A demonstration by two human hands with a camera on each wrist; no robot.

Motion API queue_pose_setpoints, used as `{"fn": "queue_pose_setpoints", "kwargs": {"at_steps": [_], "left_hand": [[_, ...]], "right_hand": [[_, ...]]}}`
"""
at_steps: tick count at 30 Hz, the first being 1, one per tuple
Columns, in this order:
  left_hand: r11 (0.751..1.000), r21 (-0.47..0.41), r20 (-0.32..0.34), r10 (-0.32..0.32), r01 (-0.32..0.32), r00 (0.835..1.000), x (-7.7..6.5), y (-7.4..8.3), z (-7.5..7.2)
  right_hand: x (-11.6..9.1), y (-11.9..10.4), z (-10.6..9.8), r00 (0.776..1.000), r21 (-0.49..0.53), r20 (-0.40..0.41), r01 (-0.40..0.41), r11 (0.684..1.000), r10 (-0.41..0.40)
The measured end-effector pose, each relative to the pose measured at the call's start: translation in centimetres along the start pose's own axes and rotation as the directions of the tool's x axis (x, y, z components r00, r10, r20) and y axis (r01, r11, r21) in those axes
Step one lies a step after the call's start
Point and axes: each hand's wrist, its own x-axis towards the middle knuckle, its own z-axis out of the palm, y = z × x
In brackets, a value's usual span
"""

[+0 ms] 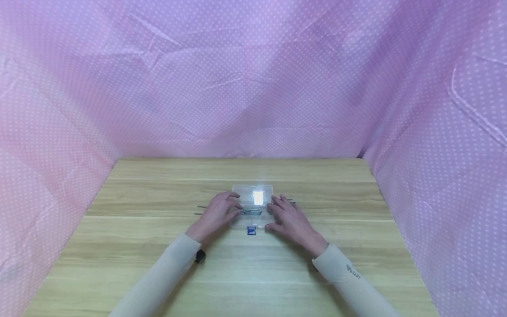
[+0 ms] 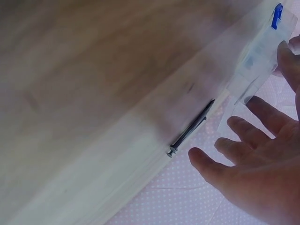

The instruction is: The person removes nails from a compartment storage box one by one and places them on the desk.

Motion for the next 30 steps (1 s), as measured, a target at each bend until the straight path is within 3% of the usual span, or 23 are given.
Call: {"fn": "queue_pose_setpoints", "kwargs": {"at_steps": [14,22,30], "left_hand": [[0.998,0.055,0.003,-0.03,0.03,1.0,0.7,0.1,0.3],[0.994,0.106,0.053,-0.04,0.034,0.998,1.2,0.1,0.3],[0.994,0.106,0.078,-0.003,-0.005,0.997,1.5,-0.1,0.1]], "right_hand": [[0.0,0.0,-0.1,1.0,0.006,-0.013,0.015,1.0,-0.015],[-0.1,0.1,0.0,0.999,0.013,-0.024,0.031,0.999,-0.031],[-0.2,0.1,0.1,1.0,0.024,-0.017,0.02,1.0,-0.02]]}}
